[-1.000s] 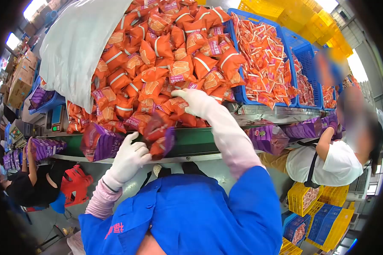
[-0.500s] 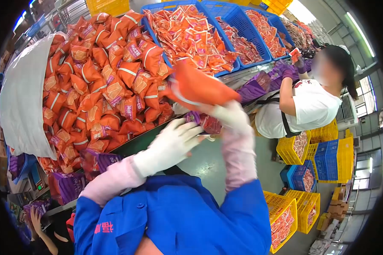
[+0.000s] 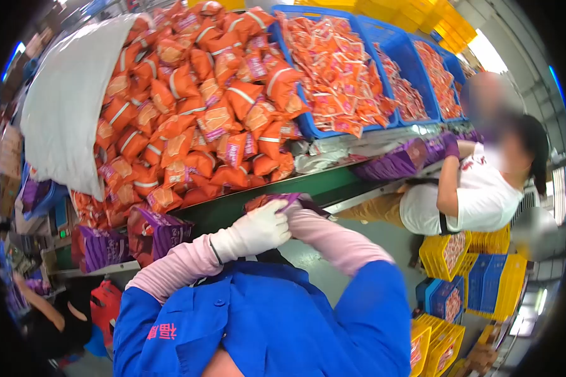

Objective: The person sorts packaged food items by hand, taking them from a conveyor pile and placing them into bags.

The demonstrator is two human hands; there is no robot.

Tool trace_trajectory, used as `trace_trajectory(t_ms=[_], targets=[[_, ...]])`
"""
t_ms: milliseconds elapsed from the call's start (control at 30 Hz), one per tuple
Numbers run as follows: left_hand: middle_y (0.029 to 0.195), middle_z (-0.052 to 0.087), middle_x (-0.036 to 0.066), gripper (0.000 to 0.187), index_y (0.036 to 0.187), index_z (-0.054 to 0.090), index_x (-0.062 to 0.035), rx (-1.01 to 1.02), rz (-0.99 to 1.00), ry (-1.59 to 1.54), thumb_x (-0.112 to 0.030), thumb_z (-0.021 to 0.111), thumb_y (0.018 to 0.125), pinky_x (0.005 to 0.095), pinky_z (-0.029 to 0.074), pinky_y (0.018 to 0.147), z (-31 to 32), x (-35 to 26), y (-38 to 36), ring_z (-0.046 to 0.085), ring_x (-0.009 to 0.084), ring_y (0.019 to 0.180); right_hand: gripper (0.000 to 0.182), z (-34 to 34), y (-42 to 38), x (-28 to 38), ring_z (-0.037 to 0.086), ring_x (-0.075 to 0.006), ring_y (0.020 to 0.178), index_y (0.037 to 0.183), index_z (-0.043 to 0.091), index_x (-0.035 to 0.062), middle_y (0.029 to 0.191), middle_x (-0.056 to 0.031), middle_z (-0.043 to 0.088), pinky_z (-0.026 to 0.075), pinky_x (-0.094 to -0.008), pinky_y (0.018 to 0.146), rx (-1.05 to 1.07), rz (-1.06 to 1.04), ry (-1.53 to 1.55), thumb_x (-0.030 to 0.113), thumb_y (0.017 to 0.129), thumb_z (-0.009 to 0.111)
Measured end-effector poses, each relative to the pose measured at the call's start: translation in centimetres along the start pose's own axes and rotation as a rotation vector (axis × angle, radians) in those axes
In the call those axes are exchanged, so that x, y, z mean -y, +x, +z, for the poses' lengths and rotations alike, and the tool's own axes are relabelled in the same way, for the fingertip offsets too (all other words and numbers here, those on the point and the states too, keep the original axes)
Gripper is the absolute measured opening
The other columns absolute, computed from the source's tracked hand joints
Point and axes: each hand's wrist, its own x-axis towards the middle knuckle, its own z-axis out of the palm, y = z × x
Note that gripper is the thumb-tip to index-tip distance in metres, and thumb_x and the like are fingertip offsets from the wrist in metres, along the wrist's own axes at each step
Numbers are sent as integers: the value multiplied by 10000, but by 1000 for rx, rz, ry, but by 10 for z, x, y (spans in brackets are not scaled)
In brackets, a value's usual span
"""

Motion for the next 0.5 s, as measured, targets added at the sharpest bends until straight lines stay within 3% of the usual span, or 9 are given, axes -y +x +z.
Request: trace_trajectory(t_ms=[100, 267, 500], targets=[[688, 552, -6, 55, 732, 632, -155, 51, -134, -25, -173, 644, 783, 454, 446, 1088, -7, -2, -41, 625, 189, 824, 227, -35, 38, 16, 744, -288, 909, 1042, 767, 110, 989, -158, 767, 581, -463, 805, 65, -87, 75, 254, 887, 684], [759, 566, 3, 35, 757, 625, -158, 39, -301, 42, -180, 652, 762, 491, 442, 1126, -49, -11, -62, 614, 191, 816, 239, -92, 36, 61, 741, -297, 904, 1051, 762, 105, 981, -163, 763, 579, -461, 804, 250, -214, 197, 261, 888, 682], [722, 537, 6, 66, 743, 607, -143, 7, -368, 14, -172, 637, 794, 525, 418, 1152, -42, -40, -90, 605, 201, 845, 257, -170, 47, 81, 738, -309, 898, 1064, 755, 97, 969, -170, 758, 575, -459, 804, 499, -502, 342, 270, 890, 680]])
